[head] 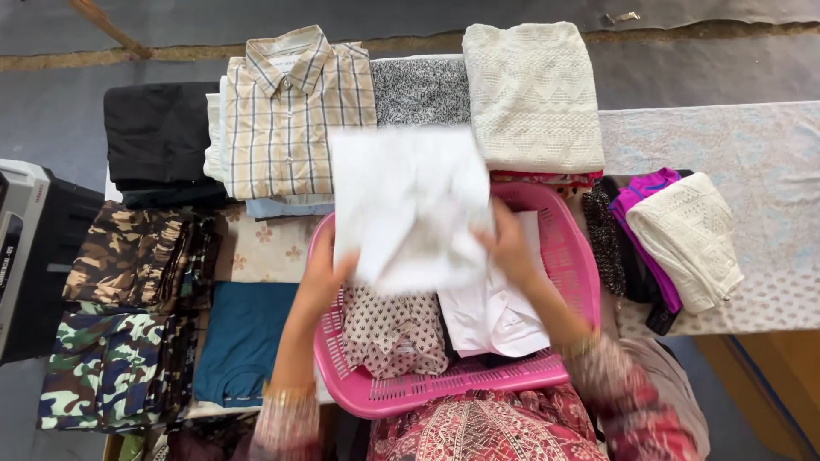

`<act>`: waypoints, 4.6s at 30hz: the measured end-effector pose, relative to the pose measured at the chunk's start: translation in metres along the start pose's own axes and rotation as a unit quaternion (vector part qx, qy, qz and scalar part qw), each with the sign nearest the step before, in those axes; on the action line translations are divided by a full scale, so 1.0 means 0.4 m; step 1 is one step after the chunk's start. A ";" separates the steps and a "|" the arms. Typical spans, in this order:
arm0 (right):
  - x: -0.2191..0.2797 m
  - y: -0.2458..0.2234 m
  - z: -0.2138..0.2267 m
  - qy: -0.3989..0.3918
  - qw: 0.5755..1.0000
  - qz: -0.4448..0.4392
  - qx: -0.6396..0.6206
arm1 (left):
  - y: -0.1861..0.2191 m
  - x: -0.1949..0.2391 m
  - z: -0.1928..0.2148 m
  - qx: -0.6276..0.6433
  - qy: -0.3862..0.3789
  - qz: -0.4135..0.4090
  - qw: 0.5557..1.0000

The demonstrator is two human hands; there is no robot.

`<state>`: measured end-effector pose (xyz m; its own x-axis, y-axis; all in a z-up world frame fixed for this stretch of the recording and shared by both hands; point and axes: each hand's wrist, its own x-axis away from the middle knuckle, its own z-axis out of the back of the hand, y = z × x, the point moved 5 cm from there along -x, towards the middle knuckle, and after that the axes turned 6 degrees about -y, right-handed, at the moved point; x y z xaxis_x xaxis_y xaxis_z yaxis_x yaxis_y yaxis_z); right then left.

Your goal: The person folds a light blue patterned shirt on a table and places it on a stack. They then pick up a pink laundry basket and place it on their lap. The person proceeds to pick up various folded clothes from the table, including shirts, pants, and towels, and places them into the basket.

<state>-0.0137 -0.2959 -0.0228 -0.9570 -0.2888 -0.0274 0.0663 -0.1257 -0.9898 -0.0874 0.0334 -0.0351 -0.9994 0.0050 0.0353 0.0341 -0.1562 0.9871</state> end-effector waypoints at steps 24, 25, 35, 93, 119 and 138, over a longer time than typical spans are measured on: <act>0.299 0.101 -0.263 -0.160 0.867 0.040 0.469 | -0.094 0.182 -0.170 -0.518 -0.172 0.083 0.834; 0.303 0.137 -0.290 -0.282 0.807 -0.033 0.518 | -0.163 0.173 -0.190 -0.536 -0.215 0.133 0.805; 0.300 0.224 -0.166 -0.376 0.828 -0.021 0.415 | -0.198 0.194 -0.136 -0.511 -0.246 0.219 0.794; 0.002 0.175 -0.162 -0.189 0.933 -0.140 -0.273 | -0.181 -0.077 0.076 0.409 0.006 0.186 0.893; 0.435 0.143 0.273 -0.014 0.858 -0.140 0.494 | -0.161 0.031 -0.457 -0.274 0.130 -0.015 0.953; 0.248 0.095 0.011 -0.128 0.924 -0.024 0.359 | -0.211 -0.050 -0.144 -0.365 0.207 -0.125 0.899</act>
<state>-0.1048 -0.3336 -0.0624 -0.8717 -0.4700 0.1386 0.2842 -0.7153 -0.6384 -0.0710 -0.0105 -0.1279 -0.8981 -0.2154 -0.3834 -0.0560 -0.8086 0.5856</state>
